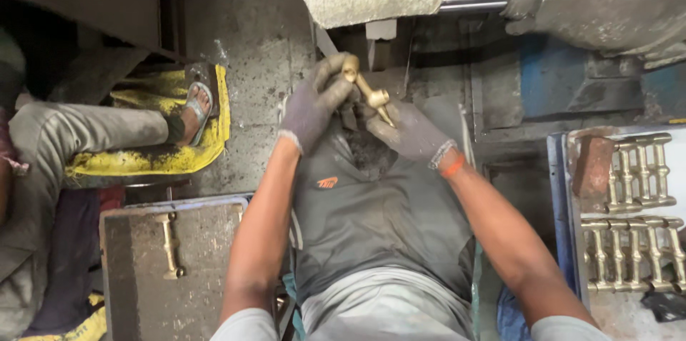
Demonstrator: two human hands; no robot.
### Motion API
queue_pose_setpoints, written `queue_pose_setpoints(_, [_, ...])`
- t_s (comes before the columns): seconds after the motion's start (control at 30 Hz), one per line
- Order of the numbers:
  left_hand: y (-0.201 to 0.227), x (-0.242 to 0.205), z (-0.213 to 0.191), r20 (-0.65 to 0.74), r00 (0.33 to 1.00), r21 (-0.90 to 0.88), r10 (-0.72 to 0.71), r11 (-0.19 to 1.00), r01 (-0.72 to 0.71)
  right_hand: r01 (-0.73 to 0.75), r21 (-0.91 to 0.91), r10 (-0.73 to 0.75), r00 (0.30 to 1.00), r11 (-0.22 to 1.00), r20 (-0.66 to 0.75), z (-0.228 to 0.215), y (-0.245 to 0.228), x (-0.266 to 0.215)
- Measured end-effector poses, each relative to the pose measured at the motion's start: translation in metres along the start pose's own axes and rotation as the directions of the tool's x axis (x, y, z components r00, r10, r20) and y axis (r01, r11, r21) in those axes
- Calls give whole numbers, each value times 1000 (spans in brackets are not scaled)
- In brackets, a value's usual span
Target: The person sits and repeatedly rubs small brass-colored metal parts against a rotating grinding wheel to smooth or polish their surfaces. After each part is treated, it is placed into a nearby tray. The person handles the parts one at a time, rotating them to expose different sides to the wheel.
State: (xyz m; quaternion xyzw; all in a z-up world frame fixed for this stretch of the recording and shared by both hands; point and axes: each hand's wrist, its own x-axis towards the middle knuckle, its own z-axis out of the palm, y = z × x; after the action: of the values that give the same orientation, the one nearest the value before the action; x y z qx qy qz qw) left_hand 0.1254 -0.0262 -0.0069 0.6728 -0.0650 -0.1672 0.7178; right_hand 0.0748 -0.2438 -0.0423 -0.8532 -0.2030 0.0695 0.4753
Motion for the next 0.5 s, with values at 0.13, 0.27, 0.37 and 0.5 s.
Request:
queue_pose_setpoints(0.13, [-11,39,1,4,989,-180,-150,972,149,-267,156,249,960,951,125,0,7,26])
queue_pose_setpoints(0.27, [-28,62,7,-67,978,-198,-196,964,180,-218,286,232,973,933,-17,22,19,36])
queue_pose_setpoints(0.37, [-37,71,12,-152,965,-20,-215,976,215,-214,492,237,971,844,15,29,34,37])
queue_pose_setpoints(0.5, [-45,83,15,-208,921,72,-330,934,351,-291,637,295,950,714,104,39,49,36])
